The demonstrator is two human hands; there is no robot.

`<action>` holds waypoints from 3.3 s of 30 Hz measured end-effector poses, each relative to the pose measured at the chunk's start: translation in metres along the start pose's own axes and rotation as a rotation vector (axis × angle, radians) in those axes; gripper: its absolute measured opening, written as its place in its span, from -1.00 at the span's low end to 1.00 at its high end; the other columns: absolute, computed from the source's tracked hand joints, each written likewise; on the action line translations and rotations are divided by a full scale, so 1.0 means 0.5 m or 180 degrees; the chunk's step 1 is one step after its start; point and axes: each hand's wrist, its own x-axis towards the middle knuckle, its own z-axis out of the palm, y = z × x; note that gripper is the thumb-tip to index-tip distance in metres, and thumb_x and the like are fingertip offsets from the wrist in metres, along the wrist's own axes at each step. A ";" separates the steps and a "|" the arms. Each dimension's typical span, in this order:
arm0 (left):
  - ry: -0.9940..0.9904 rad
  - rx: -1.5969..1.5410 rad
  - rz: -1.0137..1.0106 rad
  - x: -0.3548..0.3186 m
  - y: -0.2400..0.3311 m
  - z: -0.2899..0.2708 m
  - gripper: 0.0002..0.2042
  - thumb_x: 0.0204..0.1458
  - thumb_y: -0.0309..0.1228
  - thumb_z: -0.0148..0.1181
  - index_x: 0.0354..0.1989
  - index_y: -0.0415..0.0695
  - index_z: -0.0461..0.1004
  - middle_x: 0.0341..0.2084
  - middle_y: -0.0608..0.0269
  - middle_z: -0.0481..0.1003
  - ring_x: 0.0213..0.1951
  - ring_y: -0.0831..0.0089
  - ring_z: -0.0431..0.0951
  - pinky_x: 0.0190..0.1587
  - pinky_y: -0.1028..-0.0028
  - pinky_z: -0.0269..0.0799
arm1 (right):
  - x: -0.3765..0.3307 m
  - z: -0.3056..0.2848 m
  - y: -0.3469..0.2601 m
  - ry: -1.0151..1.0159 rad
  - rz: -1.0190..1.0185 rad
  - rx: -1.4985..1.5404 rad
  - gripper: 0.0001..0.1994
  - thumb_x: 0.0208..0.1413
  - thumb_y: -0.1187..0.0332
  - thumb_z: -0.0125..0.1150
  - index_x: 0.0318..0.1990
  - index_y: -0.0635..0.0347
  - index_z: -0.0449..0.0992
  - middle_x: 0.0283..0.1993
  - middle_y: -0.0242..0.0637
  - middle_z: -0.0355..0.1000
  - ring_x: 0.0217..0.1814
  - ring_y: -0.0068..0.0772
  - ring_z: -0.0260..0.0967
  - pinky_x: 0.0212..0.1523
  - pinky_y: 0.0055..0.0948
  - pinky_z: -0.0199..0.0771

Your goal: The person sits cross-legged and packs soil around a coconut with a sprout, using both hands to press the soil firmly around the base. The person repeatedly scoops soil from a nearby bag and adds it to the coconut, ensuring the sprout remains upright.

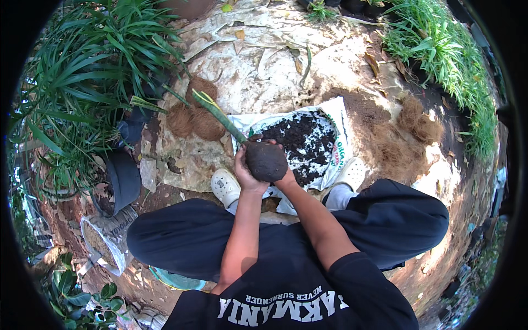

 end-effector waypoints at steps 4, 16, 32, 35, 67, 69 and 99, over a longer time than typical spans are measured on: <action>-0.0005 0.0020 -0.0124 0.006 -0.002 0.002 -0.42 0.11 0.14 -0.08 0.08 -0.07 0.39 -0.11 -0.11 0.48 -0.04 -0.09 0.50 0.00 -0.10 0.45 | 0.025 0.086 0.039 -0.0792 0.0265 0.0342 -0.40 0.17 0.14 -0.08 0.37 0.07 0.12 0.40 -0.13 0.11 0.43 -0.13 0.06 0.37 -0.17 0.13; 0.0246 -0.0069 -0.0288 -0.006 0.011 0.017 -0.43 0.08 0.14 0.00 0.06 -0.06 0.41 -0.13 -0.08 0.49 -0.07 -0.07 0.52 -0.03 -0.04 0.48 | 0.056 0.044 0.026 -0.0468 -0.0092 -0.0656 -0.39 0.12 0.14 -0.01 0.32 0.14 0.16 0.22 -0.10 0.32 0.20 -0.10 0.34 0.15 -0.10 0.41; 0.1187 0.0704 -0.0361 0.016 0.004 -0.010 -0.70 0.10 -0.10 0.14 -0.13 -0.01 0.49 -0.24 0.19 0.59 -0.20 0.30 0.63 -0.10 0.23 0.58 | -0.018 -0.296 -0.020 0.1455 0.3014 0.3786 -0.72 -0.06 0.44 0.45 -0.15 0.29 0.65 -0.23 -0.23 0.62 -0.28 -0.50 0.52 -0.20 -0.47 0.51; 0.1271 0.0879 -0.0325 0.022 -0.001 -0.008 -0.71 0.10 -0.10 0.14 -0.13 0.00 0.49 -0.24 0.19 0.59 -0.21 0.31 0.63 -0.10 0.25 0.59 | -0.025 -0.347 -0.038 0.1710 0.2605 0.4248 -0.73 -0.04 0.44 0.43 -0.14 0.29 0.65 -0.19 -0.28 0.60 -0.23 -0.54 0.49 -0.14 -0.52 0.47; 0.0691 0.1167 0.0482 -0.002 -0.032 0.048 -0.64 0.22 -0.33 0.05 0.14 -0.21 0.35 -0.12 0.18 0.54 -0.15 0.38 0.60 -0.10 0.33 0.56 | -0.095 -0.512 -0.152 0.1357 0.1346 0.3997 -0.47 0.07 0.46 0.34 0.22 0.33 0.39 0.16 -0.03 0.45 0.17 -0.26 0.43 0.16 -0.34 0.41; 0.0457 0.1336 0.0368 -0.013 -0.028 0.060 -0.58 0.24 -0.38 0.04 0.25 -0.22 0.25 0.00 0.18 0.47 -0.01 0.38 0.52 0.05 0.35 0.47 | -0.098 -0.510 -0.145 0.1380 0.1415 0.4338 -0.47 0.04 0.51 0.38 0.21 0.29 0.42 0.09 -0.13 0.48 0.05 -0.47 0.44 0.04 -0.47 0.47; -0.0852 0.2655 0.0764 -0.033 0.012 0.094 -0.36 -0.08 -0.36 0.25 0.22 -0.31 0.25 0.04 0.10 0.40 0.09 0.40 0.41 0.19 0.41 0.30 | -0.116 -0.556 -0.140 0.1640 0.1412 0.4603 -0.53 -0.11 0.55 0.47 0.04 0.34 0.53 -0.08 -0.21 0.54 -0.16 -0.49 0.48 -0.12 -0.49 0.51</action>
